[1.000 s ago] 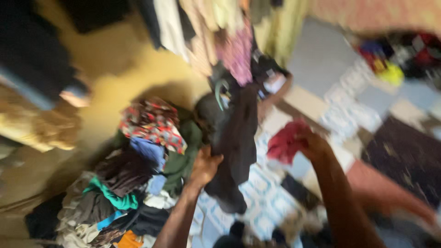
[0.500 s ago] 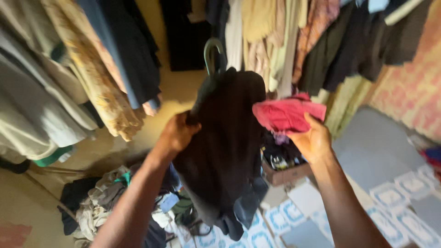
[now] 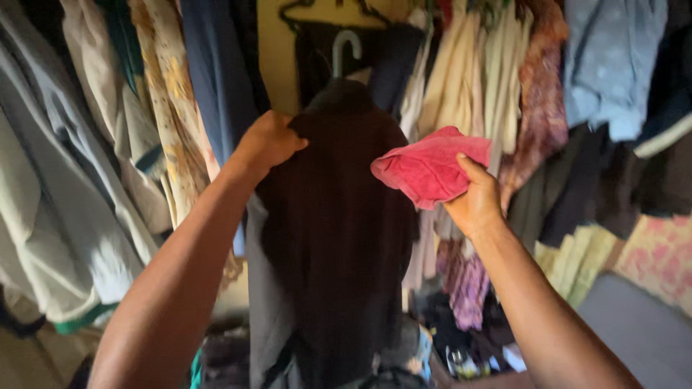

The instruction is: The person picks up a pink cloth from a pile, attaches it to a blue plastic hanger, and then hangs both the hanger and a black garment on a rack inside a closet.

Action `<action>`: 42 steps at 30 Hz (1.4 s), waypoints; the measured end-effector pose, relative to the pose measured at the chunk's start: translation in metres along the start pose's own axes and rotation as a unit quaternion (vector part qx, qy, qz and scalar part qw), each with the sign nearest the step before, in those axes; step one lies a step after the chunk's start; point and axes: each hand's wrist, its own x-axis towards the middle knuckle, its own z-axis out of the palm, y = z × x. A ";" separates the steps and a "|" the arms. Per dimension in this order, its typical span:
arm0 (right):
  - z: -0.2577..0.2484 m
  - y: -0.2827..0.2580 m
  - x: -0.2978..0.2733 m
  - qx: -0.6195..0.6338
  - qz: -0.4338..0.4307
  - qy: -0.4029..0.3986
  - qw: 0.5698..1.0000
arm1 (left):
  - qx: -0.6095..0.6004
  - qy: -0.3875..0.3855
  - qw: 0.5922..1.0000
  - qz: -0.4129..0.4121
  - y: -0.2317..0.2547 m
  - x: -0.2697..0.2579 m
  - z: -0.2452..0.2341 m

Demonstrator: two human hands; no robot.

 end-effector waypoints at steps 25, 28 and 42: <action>0.049 -0.038 0.301 -0.052 -0.125 -0.107 0.985 | 0.110 0.075 0.990 -0.042 -0.032 0.226 -0.103; 0.044 -0.035 0.335 -0.110 -0.184 -0.149 0.965 | 0.112 0.148 0.983 -0.011 -0.023 0.239 -0.092; 0.045 -0.025 0.405 -0.179 -0.231 -0.136 0.947 | 0.102 0.281 0.946 -0.122 -0.041 0.372 -0.085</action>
